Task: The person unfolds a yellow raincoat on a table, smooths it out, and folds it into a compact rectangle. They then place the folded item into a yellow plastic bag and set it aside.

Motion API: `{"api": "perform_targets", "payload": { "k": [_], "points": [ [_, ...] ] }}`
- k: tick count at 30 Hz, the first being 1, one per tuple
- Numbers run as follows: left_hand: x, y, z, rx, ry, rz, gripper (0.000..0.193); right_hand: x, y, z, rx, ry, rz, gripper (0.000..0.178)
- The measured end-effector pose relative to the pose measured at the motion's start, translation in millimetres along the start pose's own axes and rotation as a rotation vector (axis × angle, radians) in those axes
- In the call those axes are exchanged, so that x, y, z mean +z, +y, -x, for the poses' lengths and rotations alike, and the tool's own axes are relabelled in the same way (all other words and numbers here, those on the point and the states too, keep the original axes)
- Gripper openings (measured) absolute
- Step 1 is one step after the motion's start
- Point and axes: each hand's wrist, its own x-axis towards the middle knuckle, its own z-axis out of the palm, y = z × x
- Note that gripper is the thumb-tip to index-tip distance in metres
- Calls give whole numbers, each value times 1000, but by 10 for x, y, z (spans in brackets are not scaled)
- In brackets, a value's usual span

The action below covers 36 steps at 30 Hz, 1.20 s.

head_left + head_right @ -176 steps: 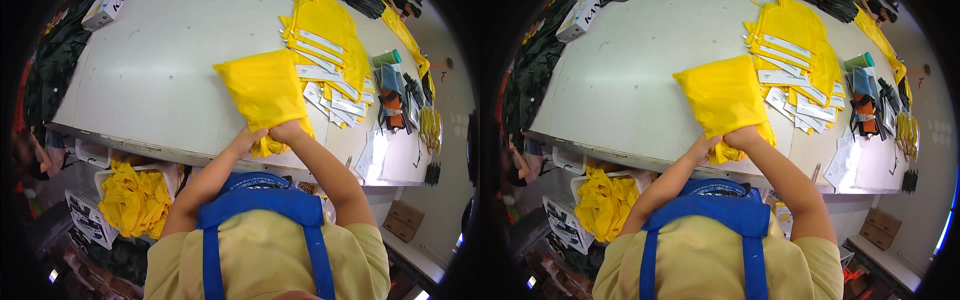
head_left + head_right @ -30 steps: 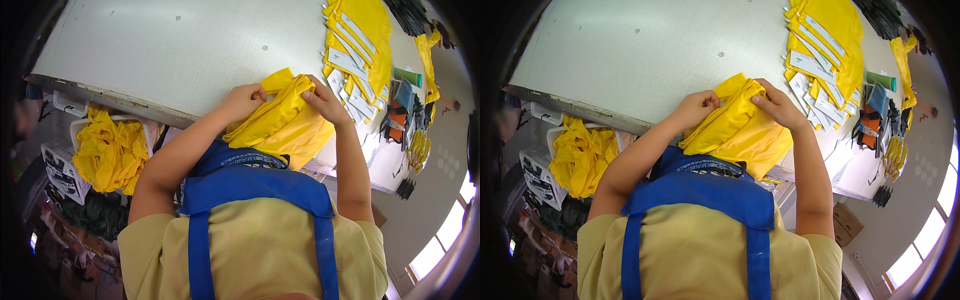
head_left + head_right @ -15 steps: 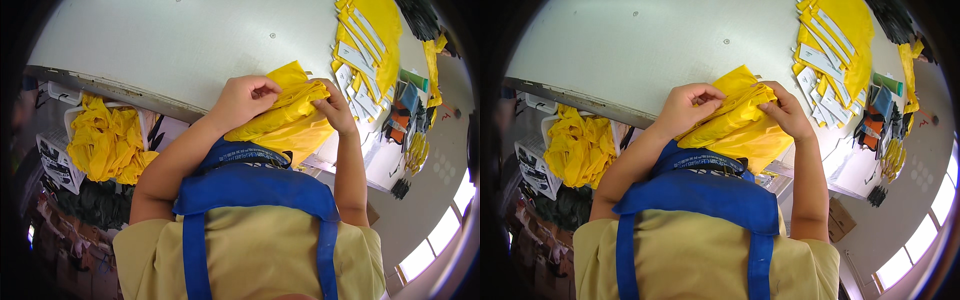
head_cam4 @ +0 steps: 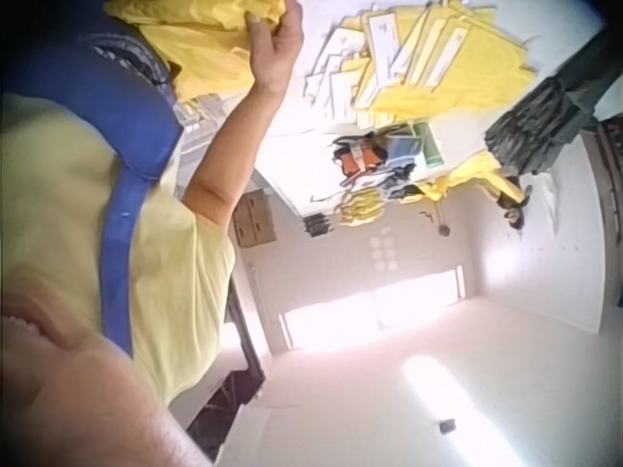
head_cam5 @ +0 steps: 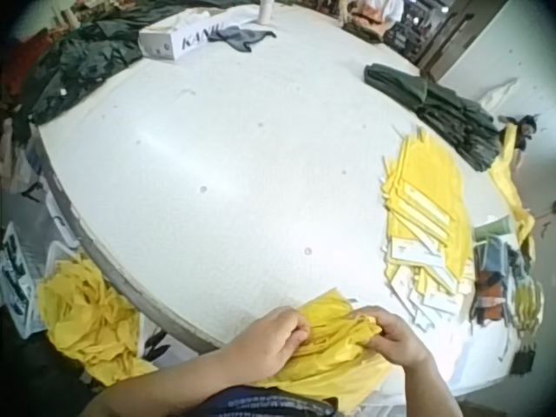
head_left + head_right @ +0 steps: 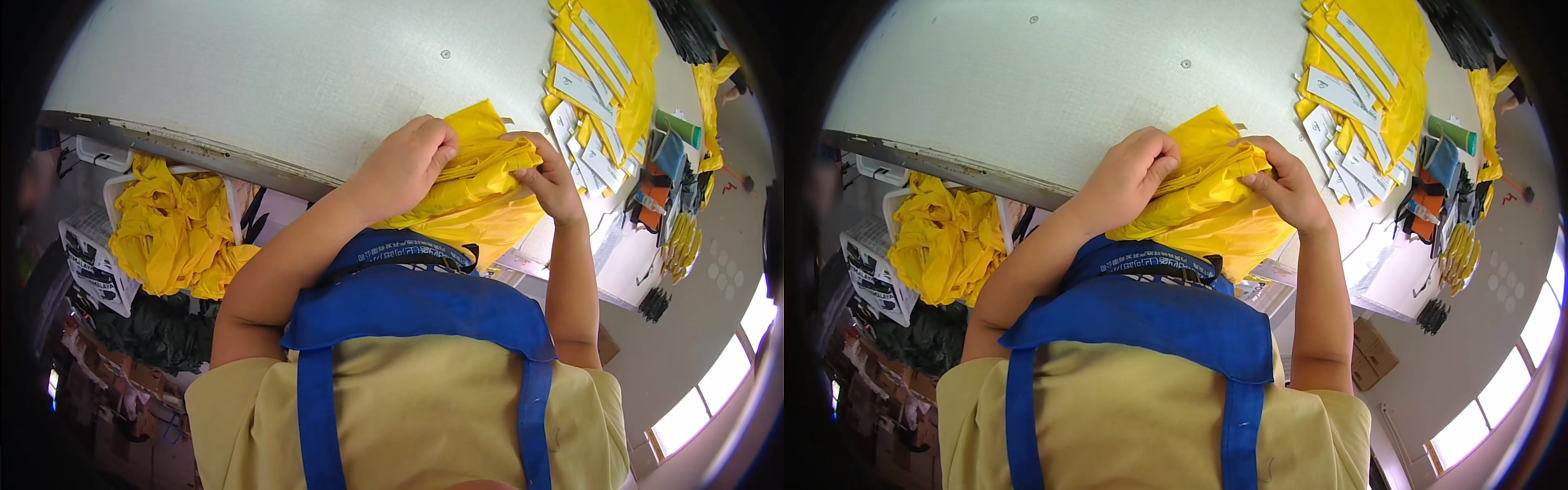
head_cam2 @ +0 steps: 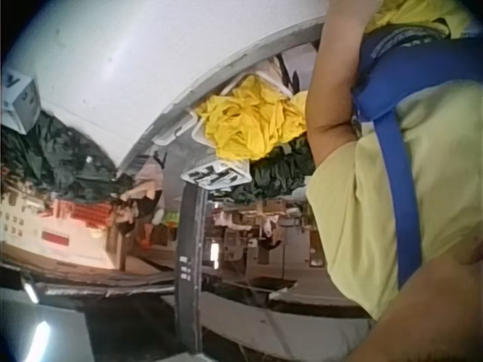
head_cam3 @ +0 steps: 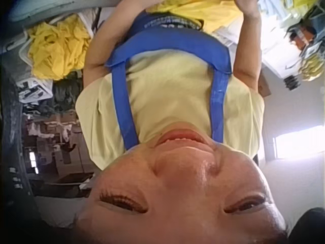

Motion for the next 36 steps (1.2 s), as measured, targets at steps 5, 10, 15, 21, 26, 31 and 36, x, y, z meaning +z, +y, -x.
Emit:
{"api": "perform_targets", "payload": {
  "k": [5, 10, 15, 21, 26, 31, 36],
  "points": [
    [-3, 61, 39, -66, 23, 51, 6, 2, 14, 4, -18, 6, -12, 38],
    [71, 150, -1, -81, 0, 156, 7, 1, 4, 1, -3, 6, -9, 37],
    [67, 132, -106, -229, -43, 281, 8, 8, -1, 19, 8, 5, -11, 36],
    [64, 85, -159, -440, -143, 347, 8, 28, -6, -5, 31, -2, 7, 35],
    [-160, 264, -235, -723, -246, 871, 6, -3, 54, -22, 28, -9, 98, 34],
    [-716, 159, -431, -424, 5, 737, 8, 24, 84, -12, 12, 57, 9, 32],
    [-420, -88, -236, 92, 125, -290, 18, 34, 52, -15, -10, 71, -15, 34]
  ]
}}
